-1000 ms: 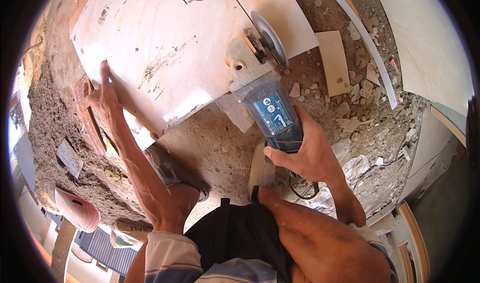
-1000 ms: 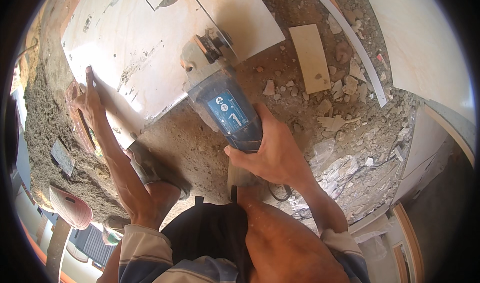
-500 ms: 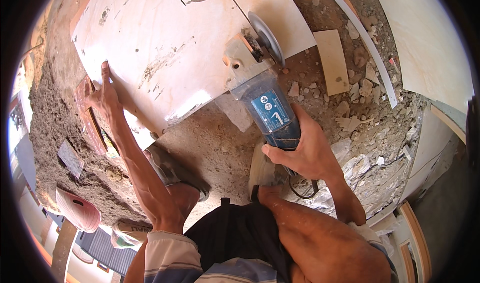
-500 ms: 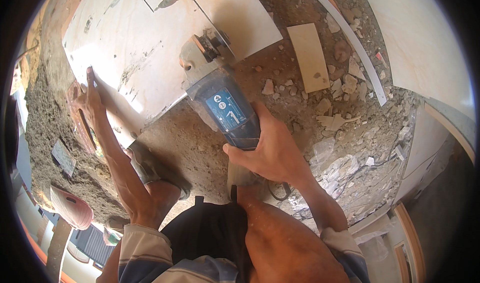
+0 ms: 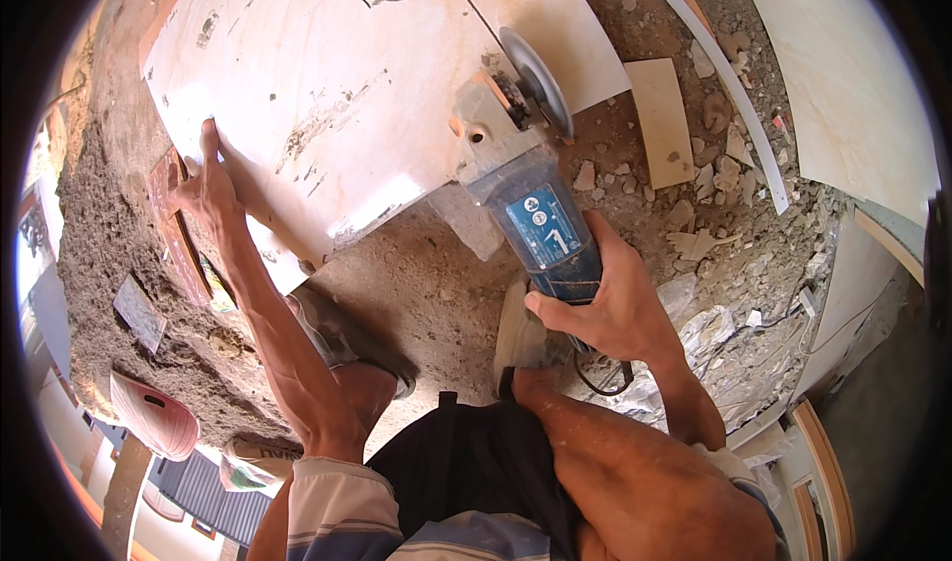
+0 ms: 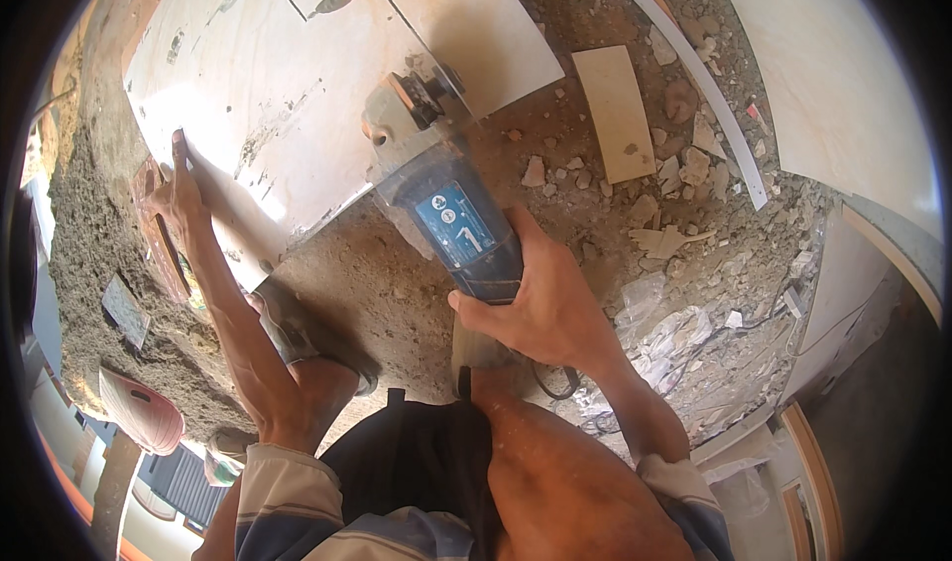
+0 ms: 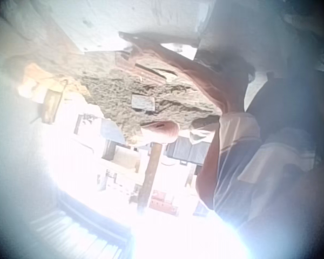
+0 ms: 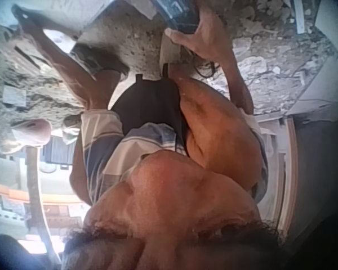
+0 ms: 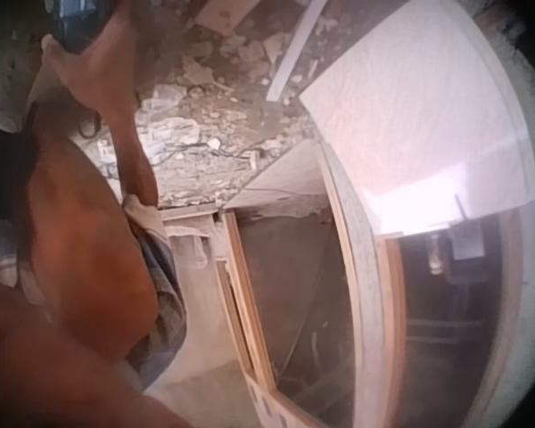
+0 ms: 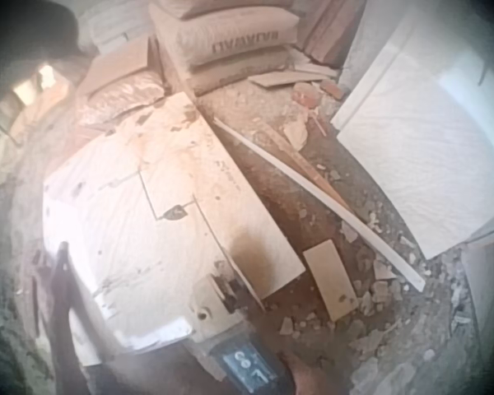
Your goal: The person uses an angle grinder to cut a rectangular notch into a ceramic tile on a dusty floor. They hold the grinder with both hands, following markings on the tile, and later turn the tile over to continue the cut before breaking off the waste section.
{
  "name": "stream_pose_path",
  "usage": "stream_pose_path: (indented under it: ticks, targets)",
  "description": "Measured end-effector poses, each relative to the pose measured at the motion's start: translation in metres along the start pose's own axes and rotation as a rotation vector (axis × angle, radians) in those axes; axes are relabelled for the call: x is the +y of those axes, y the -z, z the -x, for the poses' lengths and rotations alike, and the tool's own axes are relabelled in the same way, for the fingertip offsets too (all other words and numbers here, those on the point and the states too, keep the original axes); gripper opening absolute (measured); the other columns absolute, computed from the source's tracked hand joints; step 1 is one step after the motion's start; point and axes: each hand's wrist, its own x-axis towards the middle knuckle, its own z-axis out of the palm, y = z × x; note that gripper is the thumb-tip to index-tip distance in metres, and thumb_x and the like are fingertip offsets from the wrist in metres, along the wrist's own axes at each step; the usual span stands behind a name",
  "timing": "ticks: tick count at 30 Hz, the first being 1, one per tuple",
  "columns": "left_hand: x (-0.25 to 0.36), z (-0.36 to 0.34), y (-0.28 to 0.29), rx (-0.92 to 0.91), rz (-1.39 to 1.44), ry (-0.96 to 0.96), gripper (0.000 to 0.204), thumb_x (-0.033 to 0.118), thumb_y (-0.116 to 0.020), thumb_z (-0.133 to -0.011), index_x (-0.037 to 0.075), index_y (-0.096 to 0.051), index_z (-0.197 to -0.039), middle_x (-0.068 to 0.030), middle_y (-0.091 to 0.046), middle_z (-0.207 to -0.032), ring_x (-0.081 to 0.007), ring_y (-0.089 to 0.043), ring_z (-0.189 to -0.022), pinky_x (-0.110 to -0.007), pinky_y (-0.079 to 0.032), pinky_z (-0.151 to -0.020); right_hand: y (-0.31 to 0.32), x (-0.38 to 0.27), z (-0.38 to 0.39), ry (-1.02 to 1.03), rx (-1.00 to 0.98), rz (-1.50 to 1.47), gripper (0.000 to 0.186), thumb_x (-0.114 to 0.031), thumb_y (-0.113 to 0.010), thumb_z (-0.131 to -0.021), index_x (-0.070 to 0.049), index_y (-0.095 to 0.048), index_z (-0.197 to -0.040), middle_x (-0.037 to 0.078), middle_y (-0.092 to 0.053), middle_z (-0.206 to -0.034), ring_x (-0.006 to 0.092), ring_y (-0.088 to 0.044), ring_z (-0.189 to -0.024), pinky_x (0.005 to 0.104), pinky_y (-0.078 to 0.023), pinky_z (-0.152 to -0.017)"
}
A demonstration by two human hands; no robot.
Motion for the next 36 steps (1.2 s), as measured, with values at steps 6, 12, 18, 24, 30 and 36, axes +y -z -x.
stream_pose_path:
  ticks: [6,12,18,24,30,36]
  targets:
    - [0.008,0.006,-0.002,-0.038,0.003,0.014,0.125,0.047,-0.103,-0.079,-0.026,-0.034,-0.154,-0.0396,-0.069,-0.123,-0.0449,-0.077,-0.102,-0.053,-0.070,-0.091,0.002,0.000,-0.005,0.007,-0.011,0.028,0.061,-0.028,-0.090,-0.084,0.001,-0.060,-0.128,0.019,-0.076,-0.101,0.0308,-0.076,-0.093,0.0437,-0.059,-0.088]
    - [-0.001,-0.004,0.003,0.003,-0.056,-0.014,0.126,0.049,-0.103,-0.079,-0.028,-0.035,-0.152,-0.0424,-0.069,-0.122,-0.0458,-0.076,-0.101,-0.056,-0.069,-0.092,-0.001,0.005,0.003,0.040,0.007,0.006,0.059,-0.021,-0.093,-0.082,0.000,-0.062,-0.129,0.009,-0.076,-0.099,0.0160,-0.073,-0.088,0.0358,-0.060,-0.083]
    - [0.004,0.001,-0.001,0.010,-0.065,0.004,0.125,0.048,-0.103,-0.078,-0.025,-0.036,-0.153,-0.0455,-0.067,-0.129,-0.0488,-0.075,-0.108,-0.058,-0.067,-0.099,0.001,0.014,0.010,-0.008,-0.012,-0.088,0.060,-0.016,-0.092,-0.083,0.000,-0.062,-0.132,0.009,-0.078,-0.103,0.0141,-0.076,-0.093,0.0341,-0.062,-0.086]
    - [-0.001,-0.001,-0.001,-0.030,0.019,0.025,0.123,0.044,-0.103,-0.081,-0.025,-0.033,-0.155,-0.0490,-0.063,-0.136,-0.0512,-0.074,-0.117,-0.059,-0.066,-0.103,0.001,0.009,0.003,0.032,0.007,0.013,0.062,-0.025,-0.093,-0.083,0.000,-0.062,-0.131,0.008,-0.075,-0.098,0.0160,-0.070,-0.087,0.0357,-0.059,-0.083]
    - [-0.016,-0.015,0.000,-0.012,0.036,-0.083,0.122,0.042,-0.102,-0.082,-0.025,-0.032,-0.156,-0.0480,-0.064,-0.133,-0.0504,-0.073,-0.118,-0.058,-0.066,-0.103,0.001,0.007,-0.004,0.045,0.002,0.021,0.062,-0.029,-0.093,-0.082,0.000,-0.063,-0.129,0.010,-0.073,-0.098,0.0182,-0.069,-0.087,0.0382,-0.058,-0.084]
    - [0.005,0.005,-0.004,-0.037,0.036,0.013,0.123,0.043,-0.103,-0.080,-0.025,-0.032,-0.155,-0.0465,-0.066,-0.129,-0.0488,-0.074,-0.114,-0.057,-0.067,-0.101,0.002,0.005,0.000,0.034,0.003,0.030,0.061,-0.029,-0.090,-0.084,0.001,-0.060,-0.128,0.019,-0.076,-0.100,0.0306,-0.076,-0.092,0.0440,-0.059,-0.088]
